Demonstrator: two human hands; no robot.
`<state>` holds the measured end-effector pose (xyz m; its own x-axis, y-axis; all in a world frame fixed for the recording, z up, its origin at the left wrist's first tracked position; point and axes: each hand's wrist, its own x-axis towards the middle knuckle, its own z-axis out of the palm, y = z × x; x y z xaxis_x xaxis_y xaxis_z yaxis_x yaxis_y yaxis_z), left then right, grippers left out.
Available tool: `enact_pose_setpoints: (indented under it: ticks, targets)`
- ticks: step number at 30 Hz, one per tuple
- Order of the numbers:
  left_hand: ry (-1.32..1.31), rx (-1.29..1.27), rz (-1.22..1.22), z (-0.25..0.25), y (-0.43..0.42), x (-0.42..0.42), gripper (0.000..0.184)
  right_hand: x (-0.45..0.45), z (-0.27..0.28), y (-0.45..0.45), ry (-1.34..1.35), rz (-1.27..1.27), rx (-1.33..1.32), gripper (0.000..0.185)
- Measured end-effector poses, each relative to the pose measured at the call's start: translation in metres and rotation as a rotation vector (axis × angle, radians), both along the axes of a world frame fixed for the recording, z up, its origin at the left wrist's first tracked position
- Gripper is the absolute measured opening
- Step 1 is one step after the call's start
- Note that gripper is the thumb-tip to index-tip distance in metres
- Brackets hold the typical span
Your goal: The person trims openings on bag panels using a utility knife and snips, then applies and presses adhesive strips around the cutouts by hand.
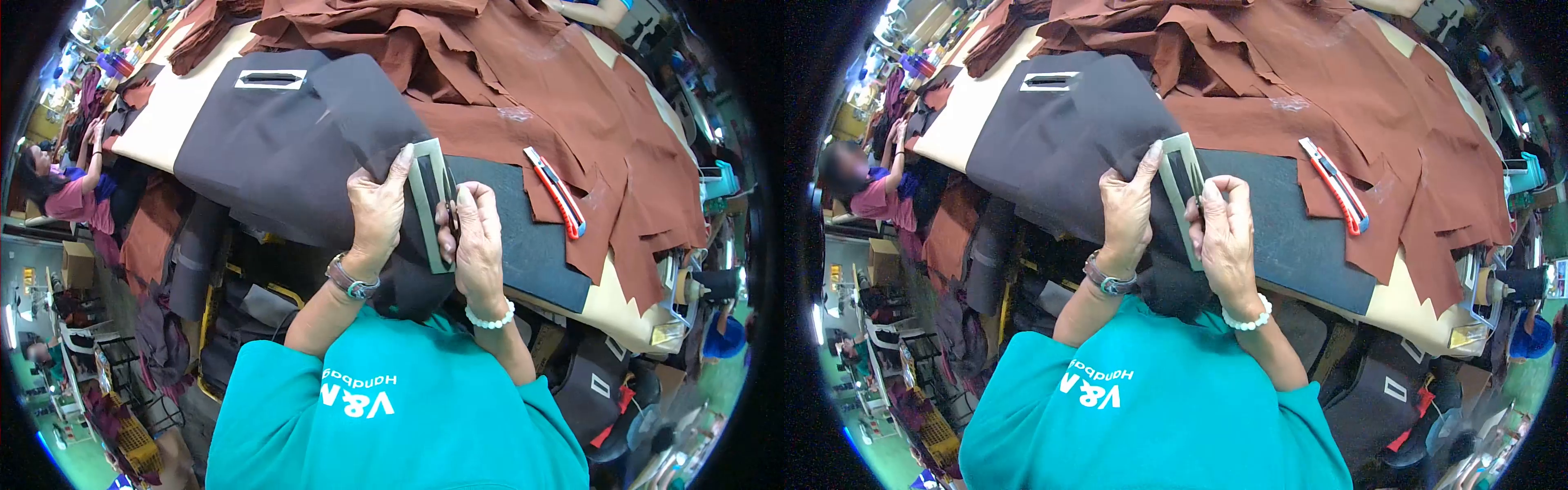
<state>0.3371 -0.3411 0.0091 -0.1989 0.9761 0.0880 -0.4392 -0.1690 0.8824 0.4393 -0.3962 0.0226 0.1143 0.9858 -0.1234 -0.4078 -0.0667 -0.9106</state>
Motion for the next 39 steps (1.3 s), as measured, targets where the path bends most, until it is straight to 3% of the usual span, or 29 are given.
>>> enact_pose_setpoints:
  ticks: [2, 5, 12, 15, 28, 34, 35, 36, 39]
  targets:
    - [-0.001, 0.021, 0.067, -0.002, -0.002, 0.008, 0.012, -0.003, 0.008, -0.006, 0.103, 0.025, -0.033, 0.019]
    - [0.007, -0.024, 0.129, 0.002, -0.007, 0.018, 0.014, -0.008, 0.007, -0.008, 0.05, 0.011, -0.038, 0.02]
    - [-0.187, -0.091, -0.107, 0.007, -0.024, 0.015, 0.009, -0.015, -0.011, -0.007, 0.046, -0.097, 0.053, 0.018]
    - [-0.168, -0.04, -0.001, 0.014, -0.026, 0.023, 0.02, -0.017, -0.009, -0.006, 0.092, -0.131, 0.081, 0.017]
    - [-0.206, -0.073, -0.089, 0.021, -0.032, 0.024, 0.014, -0.012, -0.011, -0.006, 0.121, -0.193, 0.156, 0.016]
    - [-0.245, -0.055, -0.118, 0.011, -0.017, 0.027, 0.008, 0.011, -0.002, -0.012, 0.029, -0.117, 0.046, 0.016]
    - [-0.265, -0.044, -0.122, 0.009, -0.013, 0.027, 0.009, 0.019, -0.002, -0.017, -0.046, -0.161, 0.073, 0.02]
    - [-0.286, -0.029, -0.125, 0.006, -0.009, 0.027, 0.01, 0.033, -0.011, -0.022, -0.309, -0.248, 0.138, 0.025]
    - [-0.269, -0.052, -0.191, 0.001, -0.002, 0.02, 0.011, 0.073, -0.025, -0.025, -1.298, -0.533, 0.281, 0.027]
